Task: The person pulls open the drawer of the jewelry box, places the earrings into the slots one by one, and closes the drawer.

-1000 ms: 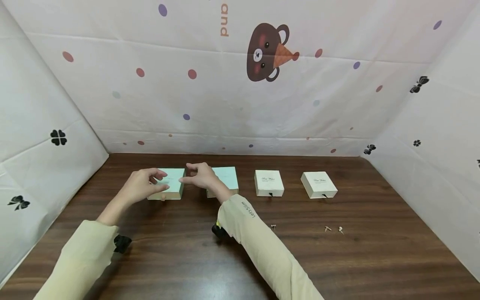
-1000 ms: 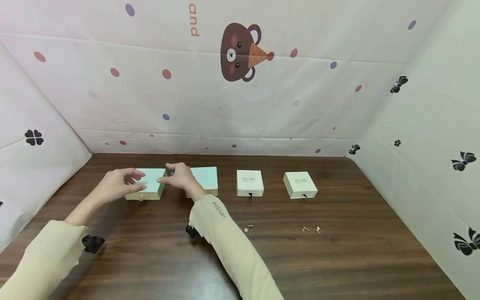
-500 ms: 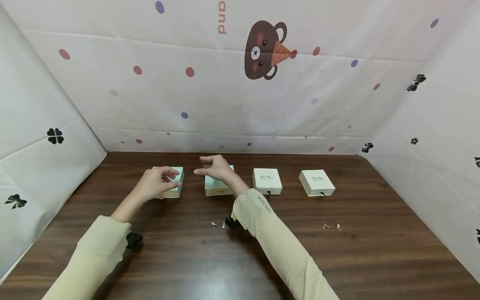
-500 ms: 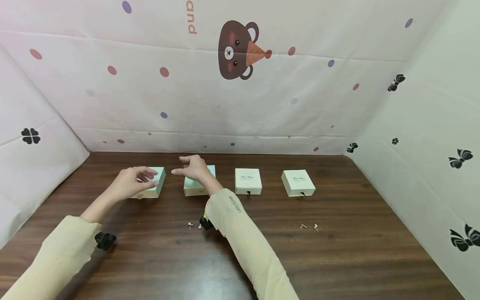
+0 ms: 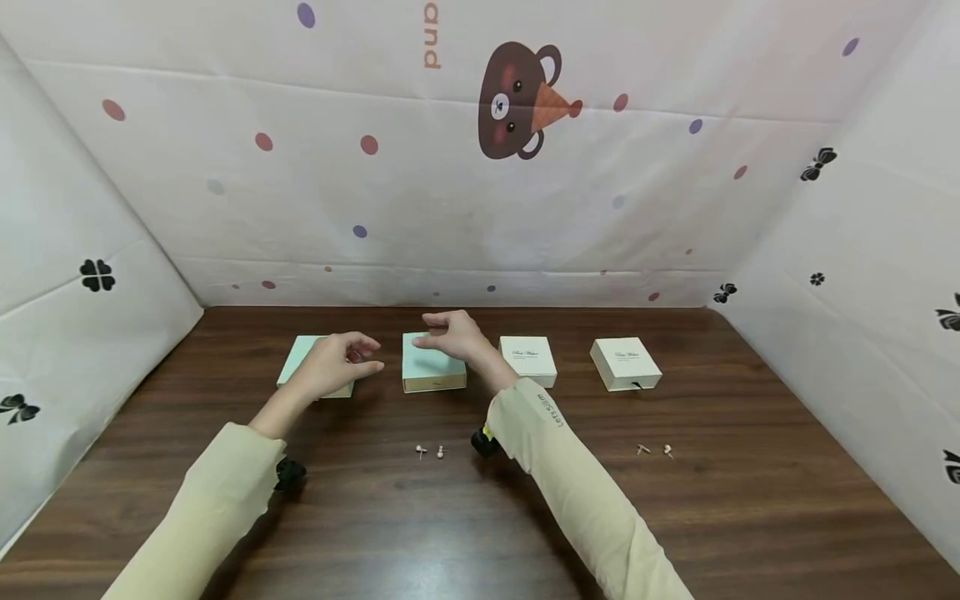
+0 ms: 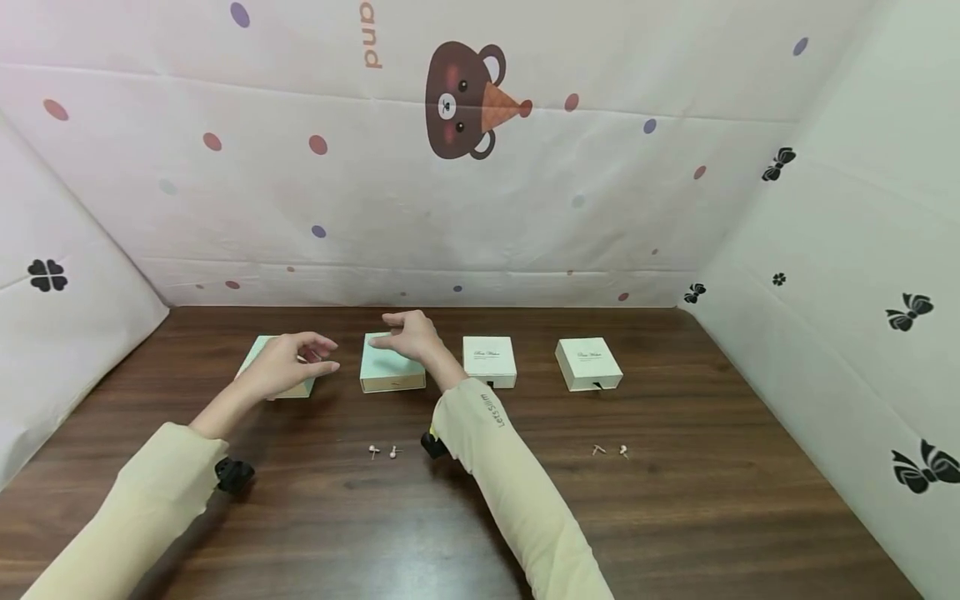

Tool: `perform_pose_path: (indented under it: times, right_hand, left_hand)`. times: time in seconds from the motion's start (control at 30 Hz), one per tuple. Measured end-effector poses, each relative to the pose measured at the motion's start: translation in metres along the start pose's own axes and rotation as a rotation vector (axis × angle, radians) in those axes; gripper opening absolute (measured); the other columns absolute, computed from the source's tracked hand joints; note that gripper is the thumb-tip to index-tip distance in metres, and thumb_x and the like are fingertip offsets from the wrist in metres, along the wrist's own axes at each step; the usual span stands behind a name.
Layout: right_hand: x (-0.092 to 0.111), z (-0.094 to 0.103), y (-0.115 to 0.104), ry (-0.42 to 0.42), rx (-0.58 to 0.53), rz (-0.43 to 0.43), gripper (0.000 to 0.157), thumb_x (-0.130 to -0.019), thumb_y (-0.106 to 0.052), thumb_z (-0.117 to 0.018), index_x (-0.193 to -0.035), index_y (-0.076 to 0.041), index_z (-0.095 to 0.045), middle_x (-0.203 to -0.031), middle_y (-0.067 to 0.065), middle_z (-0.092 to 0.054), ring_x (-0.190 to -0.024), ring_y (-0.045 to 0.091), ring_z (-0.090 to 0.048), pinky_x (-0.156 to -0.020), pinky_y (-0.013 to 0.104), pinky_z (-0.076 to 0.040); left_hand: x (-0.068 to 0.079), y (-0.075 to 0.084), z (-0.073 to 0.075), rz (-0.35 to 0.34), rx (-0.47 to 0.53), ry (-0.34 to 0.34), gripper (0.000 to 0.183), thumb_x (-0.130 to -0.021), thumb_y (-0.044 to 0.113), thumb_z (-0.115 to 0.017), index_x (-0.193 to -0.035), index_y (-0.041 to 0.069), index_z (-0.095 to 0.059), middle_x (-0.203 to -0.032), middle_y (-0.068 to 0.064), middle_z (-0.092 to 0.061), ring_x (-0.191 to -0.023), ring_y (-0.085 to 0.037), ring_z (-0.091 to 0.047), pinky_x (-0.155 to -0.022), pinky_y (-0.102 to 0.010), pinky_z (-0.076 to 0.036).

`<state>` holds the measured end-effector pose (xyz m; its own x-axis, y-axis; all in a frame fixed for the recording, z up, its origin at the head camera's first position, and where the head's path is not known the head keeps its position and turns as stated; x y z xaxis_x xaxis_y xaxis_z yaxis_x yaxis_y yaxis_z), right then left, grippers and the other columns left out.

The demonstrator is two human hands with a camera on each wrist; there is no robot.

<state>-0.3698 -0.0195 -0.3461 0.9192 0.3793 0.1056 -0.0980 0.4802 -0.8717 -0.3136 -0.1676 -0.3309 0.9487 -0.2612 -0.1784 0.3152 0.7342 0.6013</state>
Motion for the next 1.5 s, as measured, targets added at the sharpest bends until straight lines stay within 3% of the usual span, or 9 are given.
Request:
perform_pose_path:
  times: [0.4, 0.77, 1.0, 1.33, 1.5]
  right_hand:
    - [0.006, 0.019, 0.018, 0.022, -0.011, 0.022, 0.058, -0.081, -0.020, -0.070, -0.133, -0.006, -0.047, -0.135, 0.008, -0.047, -0.122, 0.024, -0.046, -0.096, 0.036, -0.040]
    - [0.013, 0.028, 0.034, 0.053, -0.033, -0.040, 0.056, -0.082, -0.020, -0.069, -0.133, -0.008, -0.048, -0.136, 0.007, -0.046, -0.125, 0.023, -0.042, -0.097, 0.037, -0.038]
    - [0.015, 0.028, 0.044, 0.044, -0.045, -0.078, 0.057, -0.082, -0.020, -0.069, -0.134, -0.012, -0.047, -0.136, 0.008, -0.046, -0.125, 0.021, -0.042, -0.101, 0.042, -0.034]
    - [0.012, 0.022, 0.046, 0.011, -0.020, -0.039, 0.059, -0.084, -0.015, -0.067, -0.137, -0.009, -0.042, -0.149, 0.005, -0.024, -0.128, 0.026, -0.038, -0.099, 0.037, -0.036]
    - [0.012, 0.019, 0.047, -0.006, -0.001, -0.032, 0.058, -0.083, -0.014, -0.067, -0.136, -0.009, -0.043, -0.149, 0.006, -0.023, -0.130, 0.024, -0.035, -0.101, 0.038, -0.034]
  left_hand:
    - [-0.008, 0.014, -0.019, -0.025, 0.032, -0.011, 0.029, -0.083, 0.020, -0.067, -0.104, 0.001, -0.063, -0.090, -0.009, -0.064, -0.080, -0.021, -0.058, -0.072, -0.038, -0.046]
    - [-0.011, 0.023, -0.034, -0.024, 0.068, -0.054, 0.028, -0.083, 0.020, -0.066, -0.103, 0.001, -0.064, -0.087, -0.006, -0.064, -0.079, -0.018, -0.058, -0.070, -0.035, -0.047]
    - [-0.010, 0.027, -0.036, -0.025, 0.054, -0.046, 0.018, -0.082, 0.020, -0.067, -0.091, 0.004, -0.065, -0.079, -0.003, -0.063, -0.071, -0.015, -0.056, -0.063, -0.030, -0.045]
    - [-0.007, 0.031, -0.045, -0.001, 0.040, -0.098, 0.017, -0.086, 0.023, -0.063, -0.083, 0.007, -0.070, -0.068, -0.003, -0.064, -0.060, -0.012, -0.054, -0.057, -0.029, -0.043]
    - [-0.006, 0.031, -0.052, 0.040, 0.038, -0.130, 0.023, -0.088, 0.024, -0.060, -0.082, 0.005, -0.071, -0.066, -0.004, -0.065, -0.059, -0.013, -0.059, -0.060, -0.031, -0.046]
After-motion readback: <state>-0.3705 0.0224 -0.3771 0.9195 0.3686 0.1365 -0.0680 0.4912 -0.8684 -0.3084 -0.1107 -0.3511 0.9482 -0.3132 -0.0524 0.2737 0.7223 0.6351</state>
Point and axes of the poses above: each hand's wrist, its own x-axis away from the middle knuckle, its own z-axis out of the back of the hand, y = z × x, the point moved 10 cm from there along -x, towards the middle knuckle
